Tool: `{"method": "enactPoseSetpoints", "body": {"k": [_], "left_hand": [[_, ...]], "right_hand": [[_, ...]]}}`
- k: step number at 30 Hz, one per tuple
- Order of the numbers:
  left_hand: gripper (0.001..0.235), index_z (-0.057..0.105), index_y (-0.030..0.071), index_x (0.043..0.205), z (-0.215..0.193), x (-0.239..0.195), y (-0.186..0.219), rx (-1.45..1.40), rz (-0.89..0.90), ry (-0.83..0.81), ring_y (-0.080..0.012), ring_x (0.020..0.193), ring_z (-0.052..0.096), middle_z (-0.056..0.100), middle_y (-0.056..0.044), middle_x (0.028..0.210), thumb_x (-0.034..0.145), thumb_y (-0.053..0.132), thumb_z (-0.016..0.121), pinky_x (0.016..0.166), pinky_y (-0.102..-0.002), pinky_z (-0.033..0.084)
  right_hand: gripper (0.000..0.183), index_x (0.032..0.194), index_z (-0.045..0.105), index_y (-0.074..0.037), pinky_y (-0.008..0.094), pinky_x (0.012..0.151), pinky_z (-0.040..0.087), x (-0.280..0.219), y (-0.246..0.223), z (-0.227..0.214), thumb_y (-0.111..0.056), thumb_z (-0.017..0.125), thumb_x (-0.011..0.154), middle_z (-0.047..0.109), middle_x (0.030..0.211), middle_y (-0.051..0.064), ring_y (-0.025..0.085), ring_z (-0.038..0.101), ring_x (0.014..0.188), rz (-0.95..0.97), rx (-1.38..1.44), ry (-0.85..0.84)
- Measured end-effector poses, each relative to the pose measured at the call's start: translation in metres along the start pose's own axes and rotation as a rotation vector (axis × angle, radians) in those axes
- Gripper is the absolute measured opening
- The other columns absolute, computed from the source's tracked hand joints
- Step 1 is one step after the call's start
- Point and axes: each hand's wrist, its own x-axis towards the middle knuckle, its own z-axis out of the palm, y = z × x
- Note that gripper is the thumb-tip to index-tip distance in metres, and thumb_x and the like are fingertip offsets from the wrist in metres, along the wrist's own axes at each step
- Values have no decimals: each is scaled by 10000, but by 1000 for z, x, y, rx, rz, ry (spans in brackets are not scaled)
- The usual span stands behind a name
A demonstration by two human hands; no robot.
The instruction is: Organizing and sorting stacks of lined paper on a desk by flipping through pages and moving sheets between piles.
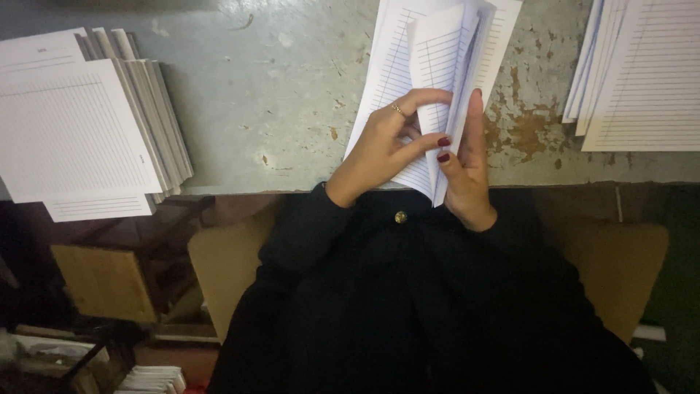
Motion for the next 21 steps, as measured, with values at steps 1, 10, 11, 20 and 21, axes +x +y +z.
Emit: {"method": "enactPoseSetpoints", "body": {"k": [1,10,11,20,21], "left_hand": [[459,547,90,1409,0,0,-2,4,5,-1,-247,1030,746,645,-110,1339,1000,182,734,757,-288,659],[678,173,38,1609,3,-8,10,-89,-94,5,-361,1168,658,541,-302,1451,1062,168,550,925,-486,601],[639,180,112,1624,2,-9,10,14,-90,-9,-347,1355,563,377,-210,1599,1070,118,498,1059,-435,566],[512,547,142,1465,9,-6,-2,174,117,68,-248,1306,621,631,-22,1422,1000,252,732,1083,-384,522],[547,545,142,1465,7,-3,-4,175,114,68,-234,1306,622,633,-19,1417,982,267,770,1079,-370,524]], "right_hand": [[827,1648,-64,-217,615,1286,239,0,2,-1,-244,530,1073,-46,1736,182,425,93,1619,-6,0,-2],[806,1651,-57,-196,576,1287,193,-7,3,-4,-250,513,1083,-55,1733,154,368,68,1601,22,-46,43],[763,1653,-7,-206,537,1333,211,-3,-10,5,-241,519,1102,13,1745,138,321,130,1614,32,-23,40],[826,1646,-63,-158,565,1319,169,-11,7,-7,-242,531,1080,-48,1737,162,355,43,1614,31,-37,61],[824,1644,-70,-160,576,1327,168,0,0,-1,-232,529,1082,-46,1738,175,371,36,1621,19,-21,43]]}}
